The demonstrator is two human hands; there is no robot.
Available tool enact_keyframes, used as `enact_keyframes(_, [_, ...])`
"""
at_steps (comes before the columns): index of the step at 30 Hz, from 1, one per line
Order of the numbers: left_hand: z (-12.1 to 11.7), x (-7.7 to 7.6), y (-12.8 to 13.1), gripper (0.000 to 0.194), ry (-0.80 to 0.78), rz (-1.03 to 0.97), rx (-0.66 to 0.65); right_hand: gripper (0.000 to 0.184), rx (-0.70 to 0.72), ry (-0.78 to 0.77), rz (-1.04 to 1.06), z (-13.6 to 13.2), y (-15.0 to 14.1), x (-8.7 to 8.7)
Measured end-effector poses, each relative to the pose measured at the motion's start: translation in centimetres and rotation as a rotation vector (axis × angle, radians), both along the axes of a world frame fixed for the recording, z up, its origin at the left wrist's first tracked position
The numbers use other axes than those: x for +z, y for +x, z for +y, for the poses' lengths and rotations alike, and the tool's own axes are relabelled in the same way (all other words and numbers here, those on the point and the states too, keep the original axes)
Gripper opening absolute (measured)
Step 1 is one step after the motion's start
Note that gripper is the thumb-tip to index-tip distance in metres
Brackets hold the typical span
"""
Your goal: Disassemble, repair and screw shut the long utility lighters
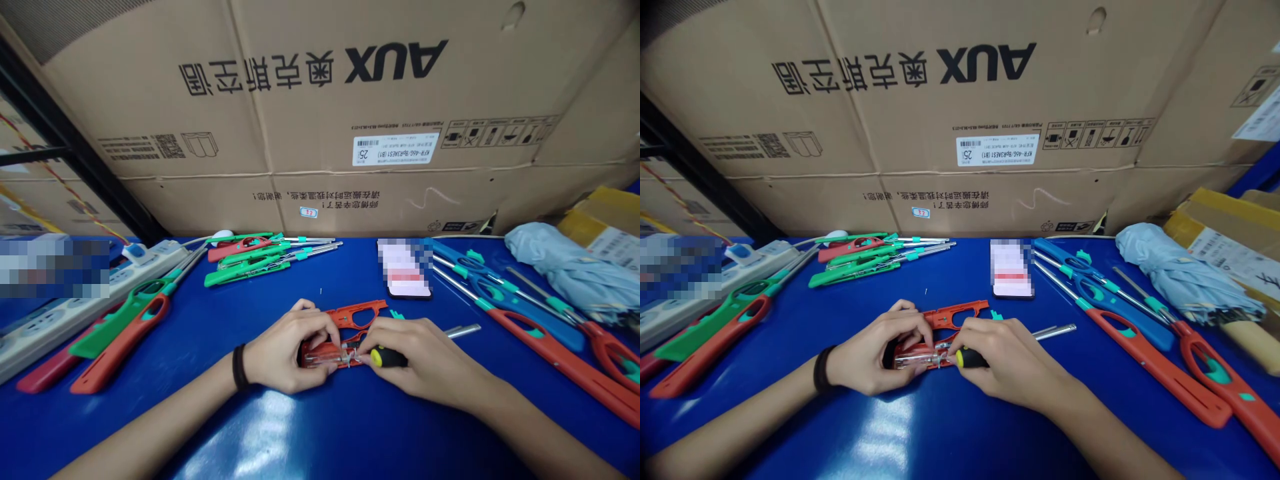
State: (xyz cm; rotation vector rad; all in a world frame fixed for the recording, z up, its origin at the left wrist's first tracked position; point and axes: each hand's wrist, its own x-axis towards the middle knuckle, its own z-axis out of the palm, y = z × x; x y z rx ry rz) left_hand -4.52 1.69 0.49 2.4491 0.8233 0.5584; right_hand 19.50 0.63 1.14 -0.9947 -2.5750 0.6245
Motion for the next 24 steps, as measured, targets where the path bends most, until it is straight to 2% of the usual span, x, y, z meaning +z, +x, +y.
enact_keyframes(4, [-0.1, 0.1, -0.1, 0.017, 0.037, -0.056, -0.007, 0.016, -0.009, 0.049, 0.034, -0.1, 0.1, 0.1])
enact_keyframes(8, [-0.3, 0.2, 0.0, 0.004, 0.096, -0.081, -0.019, 0.014, -0.091, 0.147, 0.139, 0.2, 0.8, 0.3])
enact_keyframes(12, [-0.2, 0.1, 0.0, 0.01, 0.088, -0.06, -0.021, 0.011, -0.174, 0.237, 0.182, 0.9, 1.6, 0.6])
enact_keyframes(15, [-0.1, 0.3, 0.0, 0.006, 0.067, -0.022, -0.024, 0.009, -0.218, 0.263, 0.192, 1.1, 2.0, 0.8])
enact_keyframes(20, [-0.2, 1.0, 0.0, 0.008, 0.042, 0.069, -0.058, 0.008, -0.282, 0.177, 0.135, 1.1, 2.1, 1.2])
enact_keyframes(24, [-0.5, 1.4, 0.0, 0.01, 0.04, 0.1, -0.054, 0.01, -0.256, 0.091, 0.071, 1.1, 2.1, 1.5])
